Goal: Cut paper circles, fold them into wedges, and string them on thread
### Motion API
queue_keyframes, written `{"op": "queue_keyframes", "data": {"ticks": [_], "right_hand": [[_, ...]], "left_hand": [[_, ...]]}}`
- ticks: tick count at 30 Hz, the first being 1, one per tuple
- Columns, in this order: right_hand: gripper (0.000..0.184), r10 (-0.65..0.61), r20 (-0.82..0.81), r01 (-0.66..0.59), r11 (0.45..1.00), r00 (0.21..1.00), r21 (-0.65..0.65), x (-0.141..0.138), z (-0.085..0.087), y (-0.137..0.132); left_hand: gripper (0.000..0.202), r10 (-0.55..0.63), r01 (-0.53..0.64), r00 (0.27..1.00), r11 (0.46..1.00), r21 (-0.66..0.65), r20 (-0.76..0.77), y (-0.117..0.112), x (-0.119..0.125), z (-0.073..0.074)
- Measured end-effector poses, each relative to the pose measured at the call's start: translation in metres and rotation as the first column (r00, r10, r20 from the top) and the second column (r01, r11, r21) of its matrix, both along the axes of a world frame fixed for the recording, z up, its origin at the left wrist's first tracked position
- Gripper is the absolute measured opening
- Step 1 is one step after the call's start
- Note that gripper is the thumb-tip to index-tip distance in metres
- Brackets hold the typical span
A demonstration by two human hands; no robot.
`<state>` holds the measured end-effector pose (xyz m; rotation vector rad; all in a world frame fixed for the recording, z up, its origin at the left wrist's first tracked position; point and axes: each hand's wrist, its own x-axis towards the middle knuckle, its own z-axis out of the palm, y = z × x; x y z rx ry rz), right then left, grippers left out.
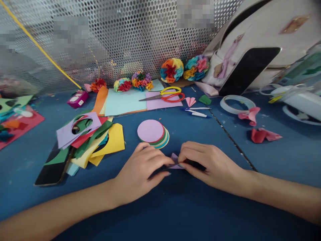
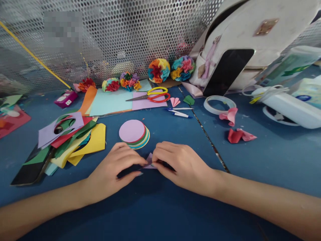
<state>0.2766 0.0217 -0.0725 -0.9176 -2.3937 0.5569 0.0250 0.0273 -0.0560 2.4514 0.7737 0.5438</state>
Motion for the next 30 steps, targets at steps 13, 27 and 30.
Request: {"op": "queue_keyframes", "data": {"ticks": [13,27,30], "right_hand": [[0.017,-0.032,0.062,0.027,0.995,0.998,0.093,0.002,-0.005,0.005],[0.044,-0.018,0.244,-0.093,0.895,0.97,0.437,0.001,0.002,-0.028],[0.052,-0.059,0.298,-0.097,0.869,0.953,0.484,-0.003,0.001,-0.035]], "left_hand": [[0.03,-0.054,0.207,0.956,0.819,0.536,-0.287,-0.014,-0.009,-0.007],[0.03,-0.053,0.176,0.969,0.832,0.526,-0.242,-0.013,-0.01,-0.006],[0.035,-0.083,0.193,0.972,0.817,0.543,-0.22,-0.01,-0.012,-0.002]]}}
